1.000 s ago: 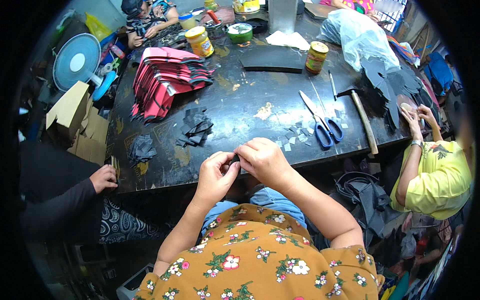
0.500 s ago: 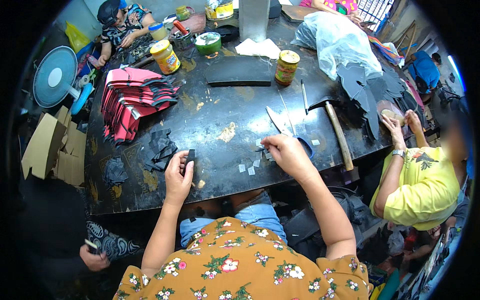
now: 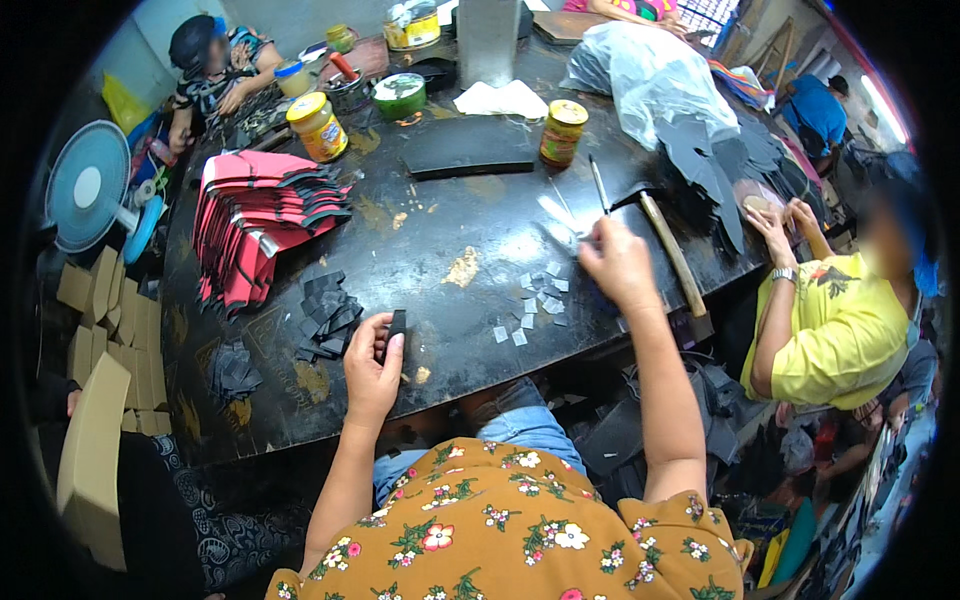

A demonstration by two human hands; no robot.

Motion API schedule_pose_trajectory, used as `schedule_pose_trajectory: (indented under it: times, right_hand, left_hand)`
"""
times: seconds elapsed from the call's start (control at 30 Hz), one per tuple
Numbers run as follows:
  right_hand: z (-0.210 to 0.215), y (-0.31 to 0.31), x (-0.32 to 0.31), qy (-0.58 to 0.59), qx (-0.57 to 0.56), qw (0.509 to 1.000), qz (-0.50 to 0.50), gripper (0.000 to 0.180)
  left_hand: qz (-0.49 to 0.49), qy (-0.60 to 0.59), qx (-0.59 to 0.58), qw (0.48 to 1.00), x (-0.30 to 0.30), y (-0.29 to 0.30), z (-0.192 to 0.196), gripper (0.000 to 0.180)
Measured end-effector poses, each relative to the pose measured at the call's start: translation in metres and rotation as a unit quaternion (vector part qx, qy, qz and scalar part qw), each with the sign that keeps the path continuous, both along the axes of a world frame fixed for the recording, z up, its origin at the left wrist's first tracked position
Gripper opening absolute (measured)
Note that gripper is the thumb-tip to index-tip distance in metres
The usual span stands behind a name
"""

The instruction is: The person handles small black fabric pieces, folding and arranging them on the table. They open a small jar and use a stick to apply adhesive, then attach the black pieces to pink mask-shaped fabric pieces. The person continues attaching and arranging the mask pieces on the table.

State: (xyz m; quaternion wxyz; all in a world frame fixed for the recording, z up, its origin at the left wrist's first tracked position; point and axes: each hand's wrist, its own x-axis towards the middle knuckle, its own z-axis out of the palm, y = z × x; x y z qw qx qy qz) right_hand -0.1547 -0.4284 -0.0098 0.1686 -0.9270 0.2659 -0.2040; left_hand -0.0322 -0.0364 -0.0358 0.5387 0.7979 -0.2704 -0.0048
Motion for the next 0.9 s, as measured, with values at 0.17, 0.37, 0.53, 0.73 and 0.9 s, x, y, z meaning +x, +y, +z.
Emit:
schedule_pose_trajectory:
  times: [0.17, 0.37, 0.53, 0.73, 0.9]
  right_hand:
    - [0.010, -0.058, -0.030, 0.063, -0.083, 0.994, -0.022, 0.026]
    - [0.000, -0.028, -0.015, -0.107, -0.149, 0.983, 0.021, 0.037]
    - [-0.017, 0.136, -0.009, 0.071, -0.065, 0.958, 0.270, 0.089]
    - [-0.032, 0.076, 0.005, -0.011, -0.074, 0.989, 0.125, 0.042]
    - [-0.017, 0.028, -0.024, -0.114, -0.056, 0.987, 0.101, 0.012]
  left_hand:
    - [-0.008, -0.006, 0.006, 1.000, 0.000, 0.000, 0.003, 0.027]
    - [-0.006, 0.011, 0.007, 1.000, -0.001, 0.000, 0.005, 0.025]
    - [-0.004, 0.004, 0.015, 1.000, 0.000, -0.002, 0.005, 0.025]
    - [-0.016, 0.002, 0.003, 1.000, -0.002, 0.000, 0.010, 0.025]
    - [0.003, 0.001, -0.033, 0.999, -0.003, 0.001, 0.018, 0.027]
